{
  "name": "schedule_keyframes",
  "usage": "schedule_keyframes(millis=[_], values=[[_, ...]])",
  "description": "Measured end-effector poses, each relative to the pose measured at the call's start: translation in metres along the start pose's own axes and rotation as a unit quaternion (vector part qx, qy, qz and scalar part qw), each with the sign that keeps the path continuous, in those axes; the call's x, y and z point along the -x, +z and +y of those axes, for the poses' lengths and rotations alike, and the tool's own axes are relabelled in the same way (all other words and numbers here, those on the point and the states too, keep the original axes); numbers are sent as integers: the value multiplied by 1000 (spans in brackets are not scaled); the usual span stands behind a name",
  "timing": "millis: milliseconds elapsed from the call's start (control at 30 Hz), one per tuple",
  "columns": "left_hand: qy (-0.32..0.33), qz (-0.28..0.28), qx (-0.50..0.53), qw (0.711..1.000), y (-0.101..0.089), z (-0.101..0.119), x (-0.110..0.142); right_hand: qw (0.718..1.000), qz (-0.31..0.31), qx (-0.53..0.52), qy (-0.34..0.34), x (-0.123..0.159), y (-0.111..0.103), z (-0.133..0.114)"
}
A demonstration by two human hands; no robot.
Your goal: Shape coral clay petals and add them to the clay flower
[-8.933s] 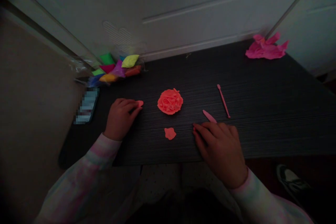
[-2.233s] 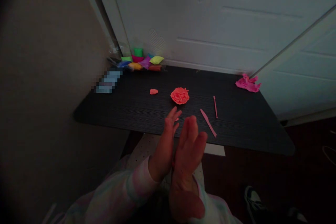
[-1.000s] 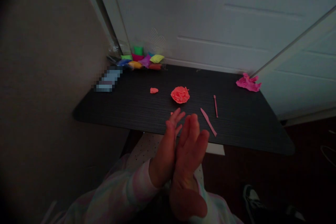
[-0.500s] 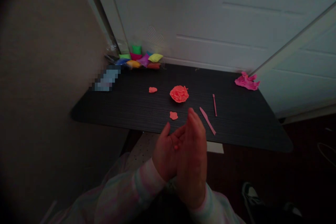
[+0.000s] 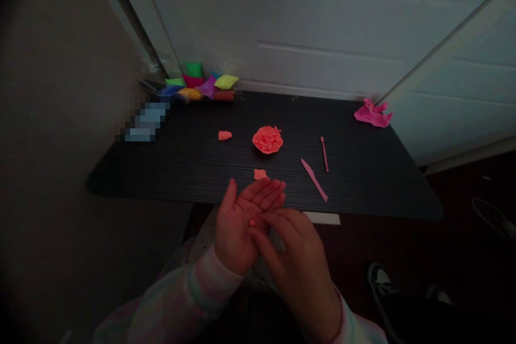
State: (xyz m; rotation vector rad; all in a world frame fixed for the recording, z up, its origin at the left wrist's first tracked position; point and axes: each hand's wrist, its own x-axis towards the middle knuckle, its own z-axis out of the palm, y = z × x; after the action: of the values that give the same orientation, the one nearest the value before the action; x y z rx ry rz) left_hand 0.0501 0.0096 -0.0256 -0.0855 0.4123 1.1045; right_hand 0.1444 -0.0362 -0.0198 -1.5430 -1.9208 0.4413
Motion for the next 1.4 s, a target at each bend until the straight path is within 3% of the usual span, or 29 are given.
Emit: schedule_keyframes(millis=[300, 400, 433, 467, 500, 567, 600, 633, 667, 733, 867, 1400], values=[[60, 38, -117, 991, -6, 5, -13, 995, -50, -71, 42, -18, 13, 3], [167, 57, -245, 953, -17, 19, -19, 993, -34, -91, 64, -26, 11, 15], [222, 60, -327, 917, -21, 27, -21, 993, -27, -92, 75, -29, 10, 20], [282, 71, -435, 852, -25, 35, -21, 992, -21, -89, 85, -33, 9, 26], [315, 81, -557, 764, -29, 44, -22, 992, -16, -84, 94, -36, 9, 32], [346, 45, -753, 558, -34, 59, -22, 993, -14, -62, 101, -44, 11, 43], [353, 16, -808, 471, -35, 65, -22, 994, -16, -47, 101, -48, 13, 47], [349, -3, -846, 403, -36, 68, -22, 994, -20, -30, 98, -51, 15, 50], [344, -22, -870, 353, -36, 70, -23, 995, -28, -15, 92, -55, 17, 52], [333, -49, -893, 297, -37, 70, -25, 996, -44, 8, 71, -62, 21, 54], [322, -71, -906, 265, -38, 65, -29, 996, -72, 37, 28, -70, 26, 55], [294, -60, -916, 268, -33, 62, -31, 992, -103, 64, 30, -74, 24, 55]])
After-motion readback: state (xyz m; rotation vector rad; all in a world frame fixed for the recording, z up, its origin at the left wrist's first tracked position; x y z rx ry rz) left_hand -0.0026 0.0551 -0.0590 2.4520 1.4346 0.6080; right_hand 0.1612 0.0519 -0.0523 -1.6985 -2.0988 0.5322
